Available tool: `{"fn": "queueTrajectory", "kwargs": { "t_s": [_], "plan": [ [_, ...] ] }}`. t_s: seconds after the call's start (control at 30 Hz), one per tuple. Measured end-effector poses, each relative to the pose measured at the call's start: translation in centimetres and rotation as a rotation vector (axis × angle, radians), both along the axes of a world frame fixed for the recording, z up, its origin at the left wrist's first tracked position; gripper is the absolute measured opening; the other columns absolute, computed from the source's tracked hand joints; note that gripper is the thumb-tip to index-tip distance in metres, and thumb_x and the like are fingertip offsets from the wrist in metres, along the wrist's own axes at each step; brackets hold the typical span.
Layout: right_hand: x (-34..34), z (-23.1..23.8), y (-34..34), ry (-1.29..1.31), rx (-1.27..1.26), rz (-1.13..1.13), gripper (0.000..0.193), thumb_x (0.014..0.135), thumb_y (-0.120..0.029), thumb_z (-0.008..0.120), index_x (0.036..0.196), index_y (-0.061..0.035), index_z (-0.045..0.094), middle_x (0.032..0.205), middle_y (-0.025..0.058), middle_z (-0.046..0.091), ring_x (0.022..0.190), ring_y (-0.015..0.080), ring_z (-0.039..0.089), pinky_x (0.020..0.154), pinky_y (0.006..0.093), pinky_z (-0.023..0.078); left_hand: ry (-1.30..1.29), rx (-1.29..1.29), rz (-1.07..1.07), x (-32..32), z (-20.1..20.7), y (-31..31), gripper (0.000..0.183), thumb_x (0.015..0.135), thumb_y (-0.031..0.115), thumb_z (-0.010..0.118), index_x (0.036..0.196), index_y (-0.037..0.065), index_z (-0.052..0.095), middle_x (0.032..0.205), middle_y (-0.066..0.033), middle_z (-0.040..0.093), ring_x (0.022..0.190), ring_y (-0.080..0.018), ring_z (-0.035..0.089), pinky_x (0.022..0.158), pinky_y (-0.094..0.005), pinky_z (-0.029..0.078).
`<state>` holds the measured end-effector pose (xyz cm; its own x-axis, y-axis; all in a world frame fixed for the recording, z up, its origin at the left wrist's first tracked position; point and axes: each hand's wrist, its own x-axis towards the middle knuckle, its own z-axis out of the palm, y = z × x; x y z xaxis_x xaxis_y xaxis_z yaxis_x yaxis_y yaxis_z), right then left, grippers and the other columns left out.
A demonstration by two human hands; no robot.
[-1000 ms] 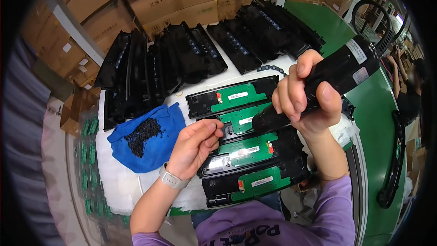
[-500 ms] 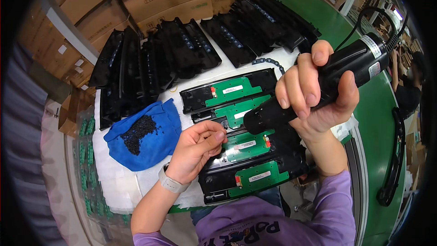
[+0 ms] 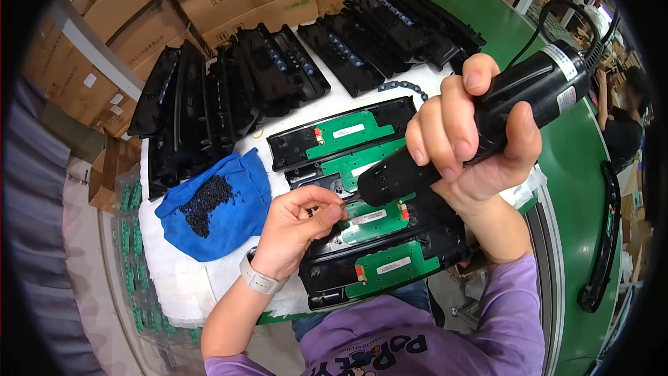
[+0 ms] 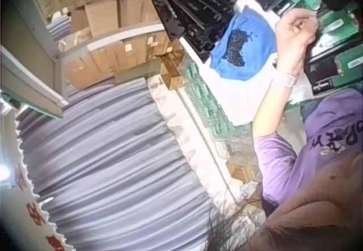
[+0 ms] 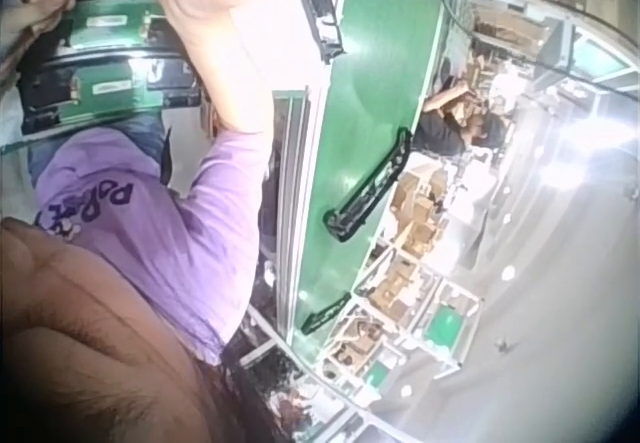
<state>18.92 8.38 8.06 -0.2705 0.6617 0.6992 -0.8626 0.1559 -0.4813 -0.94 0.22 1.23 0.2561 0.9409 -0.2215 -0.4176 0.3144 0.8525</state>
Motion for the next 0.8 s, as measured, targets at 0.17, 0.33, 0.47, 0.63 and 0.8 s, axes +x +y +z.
{"fn": "queueTrajectory", "kwargs": {
  "t_s": [0.17, 0.33, 0.47, 0.63, 0.8],
  "plan": [
    [-0.2, -0.3, 0.0, -0.003, 0.003, 0.002, 0.036, 0.088, -0.037, 0.048, 0.104, -0.0052, 0.044, 0.059, 0.0029, 0.048, 0.04, 0.0129, 0.042, 0.047, 0.0307, 0.04, 0.017, -0.002, -0.014, 0.2, 0.1, 0.0, 0.014, 0.082, 0.006, 0.066, 0.093, -0.001, 0.061, 0.079, -0.0063, 0.063, 0.058, -0.0036, 0.045, 0.051, -0.0169, 0.034],
    [-0.2, -0.2, -0.5, -0.119, 0.024, -0.024, 0.04, 0.089, -0.042, 0.049, 0.104, -0.006, 0.042, 0.061, 0.0002, 0.047, 0.043, 0.0112, 0.044, 0.051, 0.0292, 0.042, 0.166, 0.031, 0.037, 0.3, 0.2, -0.2, 0.011, 0.079, 0.001, 0.068, 0.089, 0.0, 0.063, 0.08, -0.0027, 0.064, 0.066, -0.0035, 0.054, 0.058, -0.0159, 0.042],
    [-0.8, 0.0, -1.1, -0.116, -0.102, -0.109, 0.033, 0.088, -0.034, 0.049, 0.102, -0.0048, 0.043, 0.058, 0.0025, 0.045, 0.041, 0.0123, 0.041, 0.048, 0.0297, 0.04, 0.206, 0.058, 0.052, 0.5, 0.1, -0.4, 0.012, 0.078, -0.002, 0.068, 0.089, -0.001, 0.063, 0.08, -0.0017, 0.064, 0.07, -0.0039, 0.057, 0.063, -0.016, 0.045],
    [-1.1, 0.1, -1.1, -0.062, -0.219, -0.168, 0.026, 0.089, -0.026, 0.047, 0.101, -0.004, 0.045, 0.057, 0.0047, 0.045, 0.041, 0.0139, 0.042, 0.047, 0.0311, 0.04, 0.16, 0.041, 0.114, 0.9, 0.1, -0.6, 0.012, 0.078, -0.002, 0.068, 0.09, -0.001, 0.063, 0.077, -0.0016, 0.063, 0.066, -0.0033, 0.055, 0.06, -0.0156, 0.044],
    [-1.2, 0.0, -0.6, -0.01, -0.334, -0.131, 0.025, 0.09, -0.028, 0.045, 0.099, -0.0044, 0.047, 0.057, 0.0038, 0.045, 0.042, 0.0144, 0.044, 0.048, 0.0313, 0.041, 0.235, 0.003, 0.008, 1.0, 1.1, -0.4, 0.012, 0.078, 0.0, 0.068, 0.089, -0.003, 0.065, 0.075, -0.0009, 0.062, 0.063, -0.0018, 0.051, 0.058, -0.0145, 0.041]
  ]
}}
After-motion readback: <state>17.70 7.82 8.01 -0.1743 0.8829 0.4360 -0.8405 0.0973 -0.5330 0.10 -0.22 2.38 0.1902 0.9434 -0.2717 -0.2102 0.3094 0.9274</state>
